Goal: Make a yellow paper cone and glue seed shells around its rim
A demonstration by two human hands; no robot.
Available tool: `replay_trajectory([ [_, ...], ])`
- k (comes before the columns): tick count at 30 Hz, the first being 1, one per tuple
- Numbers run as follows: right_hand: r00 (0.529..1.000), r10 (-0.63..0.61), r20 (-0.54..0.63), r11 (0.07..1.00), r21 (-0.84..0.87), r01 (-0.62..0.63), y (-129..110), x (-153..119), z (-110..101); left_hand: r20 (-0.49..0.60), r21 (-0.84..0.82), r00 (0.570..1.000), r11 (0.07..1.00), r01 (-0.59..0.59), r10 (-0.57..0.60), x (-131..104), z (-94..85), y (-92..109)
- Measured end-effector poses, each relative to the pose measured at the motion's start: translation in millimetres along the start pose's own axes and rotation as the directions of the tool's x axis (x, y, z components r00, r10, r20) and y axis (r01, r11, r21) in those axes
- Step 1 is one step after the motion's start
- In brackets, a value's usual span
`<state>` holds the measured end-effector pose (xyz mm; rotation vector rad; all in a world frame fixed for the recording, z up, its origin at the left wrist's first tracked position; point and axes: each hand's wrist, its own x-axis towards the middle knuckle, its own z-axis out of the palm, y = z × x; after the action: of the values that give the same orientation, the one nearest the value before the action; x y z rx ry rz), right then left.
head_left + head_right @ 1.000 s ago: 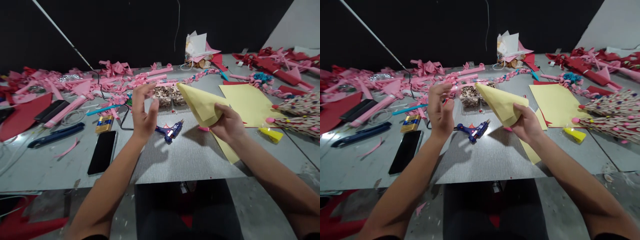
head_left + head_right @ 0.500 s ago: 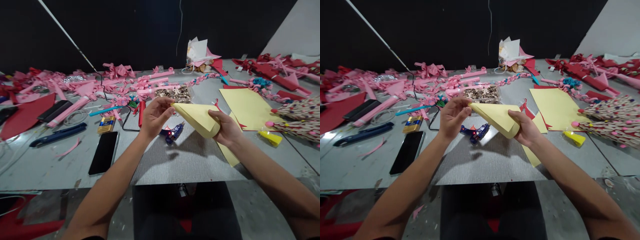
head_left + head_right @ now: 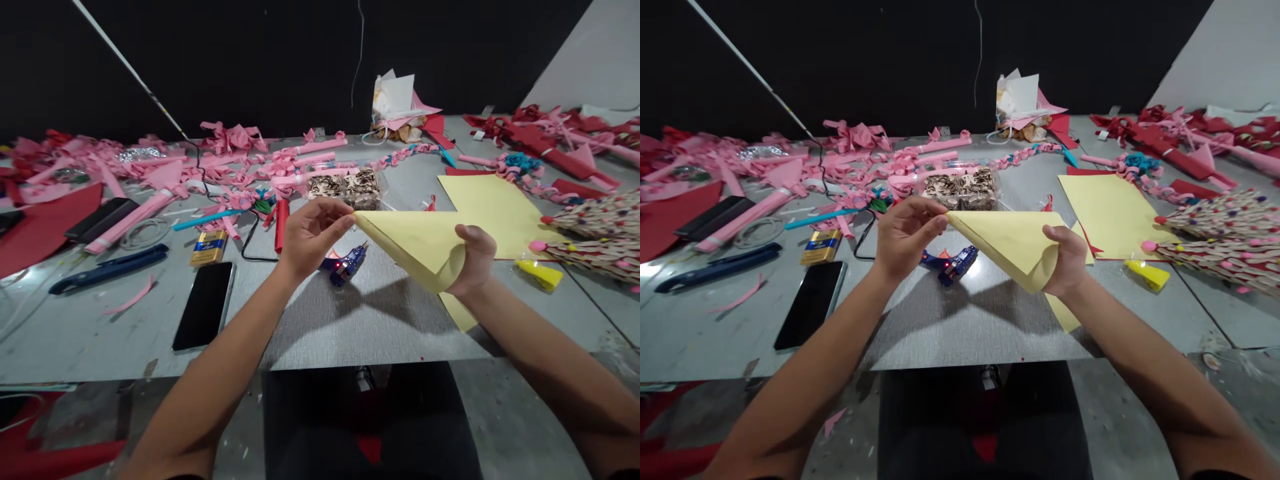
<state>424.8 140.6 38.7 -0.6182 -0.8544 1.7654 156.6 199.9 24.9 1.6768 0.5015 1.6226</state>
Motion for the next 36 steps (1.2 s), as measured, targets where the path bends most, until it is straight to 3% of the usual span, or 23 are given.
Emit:
replay_trajectory([
  [6, 0.999, 0.002, 0.046, 1.0, -0.019, -0.001, 4, -1, -1, -0.011, 0.042, 1.0, 0.999, -0.023, 0.023, -2, 0.3, -1],
  [18, 0.988, 0.132, -0.077, 0.989, -0.054, -0.136, 12, -2, -4, 0.012, 0.127, 0.984, 0.975, -0.18, 0.18, -2, -1.9, -3],
  [24, 0.988, 0.12, -0.096, 0.992, -0.014, -0.122, 12, -3, 1, 0.029, 0.176, 0.97, 0.954, -0.241, 0.24, 0, -3.9, 0],
  [36, 0.994, 0.093, -0.054, 0.996, 0.016, -0.092, 13, -2, -2, 0.04, 0.176, 0.97, 0.954, -0.244, 0.241, 0, -5.2, -1],
])
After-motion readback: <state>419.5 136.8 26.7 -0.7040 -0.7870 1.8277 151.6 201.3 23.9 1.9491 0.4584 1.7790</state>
